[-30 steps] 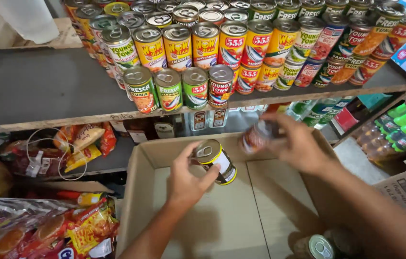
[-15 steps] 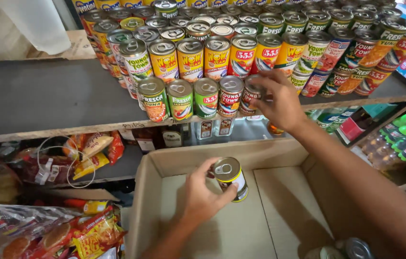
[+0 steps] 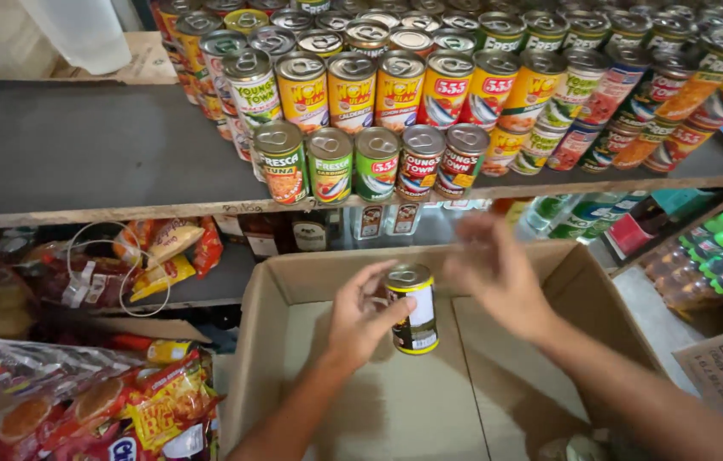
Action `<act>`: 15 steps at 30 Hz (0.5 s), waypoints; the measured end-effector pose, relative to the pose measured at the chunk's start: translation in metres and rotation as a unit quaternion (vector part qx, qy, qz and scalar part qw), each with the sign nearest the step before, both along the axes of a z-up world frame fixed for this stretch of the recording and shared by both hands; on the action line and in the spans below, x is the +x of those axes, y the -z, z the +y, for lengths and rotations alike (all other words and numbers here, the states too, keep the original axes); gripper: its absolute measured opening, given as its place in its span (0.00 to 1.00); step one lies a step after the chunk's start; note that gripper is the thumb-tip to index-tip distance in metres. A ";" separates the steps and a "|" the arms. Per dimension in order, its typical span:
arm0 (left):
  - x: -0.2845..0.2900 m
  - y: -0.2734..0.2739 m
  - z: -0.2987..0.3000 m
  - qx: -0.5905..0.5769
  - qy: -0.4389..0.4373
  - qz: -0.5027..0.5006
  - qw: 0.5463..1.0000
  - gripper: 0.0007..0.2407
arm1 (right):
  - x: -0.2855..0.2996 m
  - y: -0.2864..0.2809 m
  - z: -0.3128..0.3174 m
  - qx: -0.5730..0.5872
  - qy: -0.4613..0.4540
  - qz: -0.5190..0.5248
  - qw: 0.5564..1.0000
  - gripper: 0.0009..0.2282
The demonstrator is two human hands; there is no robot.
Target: The person packs canned goods and snack bags into a cardboard box by taking them from shelves and arranging them inside.
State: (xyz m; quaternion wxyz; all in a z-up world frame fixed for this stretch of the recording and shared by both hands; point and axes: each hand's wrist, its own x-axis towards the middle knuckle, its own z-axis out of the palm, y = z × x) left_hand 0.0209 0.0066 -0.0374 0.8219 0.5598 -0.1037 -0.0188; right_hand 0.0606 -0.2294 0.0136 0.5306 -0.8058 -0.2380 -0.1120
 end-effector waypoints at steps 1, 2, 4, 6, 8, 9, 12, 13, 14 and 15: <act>0.003 -0.005 -0.001 0.001 -0.004 0.001 1.000 0.27 | -0.011 -0.008 0.008 0.001 -0.004 0.001 1.000 0.29; 0.000 -0.006 -0.005 -0.025 0.003 0.003 1.000 0.30 | -0.031 -0.013 0.013 0.003 -0.016 0.094 0.995 0.33; -0.012 -0.008 -0.017 -0.051 0.012 0.008 0.999 0.33 | -0.058 -0.013 0.018 0.007 -0.025 0.188 0.982 0.38; -0.023 -0.013 -0.029 0.041 -0.062 -0.029 0.997 0.31 | -0.069 -0.009 0.022 0.016 -0.040 0.168 0.985 0.41; -0.035 -0.024 -0.036 0.072 -0.089 -0.069 0.991 0.30 | -0.073 -0.005 0.020 0.027 -0.033 0.183 0.982 0.40; -0.041 -0.029 -0.039 0.104 -0.118 -0.105 0.982 0.30 | -0.076 -0.003 0.019 0.039 -0.028 0.203 0.978 0.38; -0.044 -0.047 -0.030 0.260 -0.177 -0.171 0.934 0.27 | -0.067 -0.022 0.009 0.144 -0.045 0.248 0.957 0.42; -0.046 -0.059 -0.024 0.258 -0.172 -0.173 0.935 0.27 | -0.054 -0.025 0.000 0.144 -0.039 0.247 0.958 0.42; -0.048 -0.072 -0.019 0.332 -0.118 -0.157 0.923 0.26 | -0.042 -0.029 -0.010 0.098 -0.015 0.112 0.989 0.41; -0.050 -0.084 -0.013 0.404 -0.064 -0.140 0.902 0.26 | -0.030 -0.033 -0.020 0.048 0.009 -0.025 0.999 0.39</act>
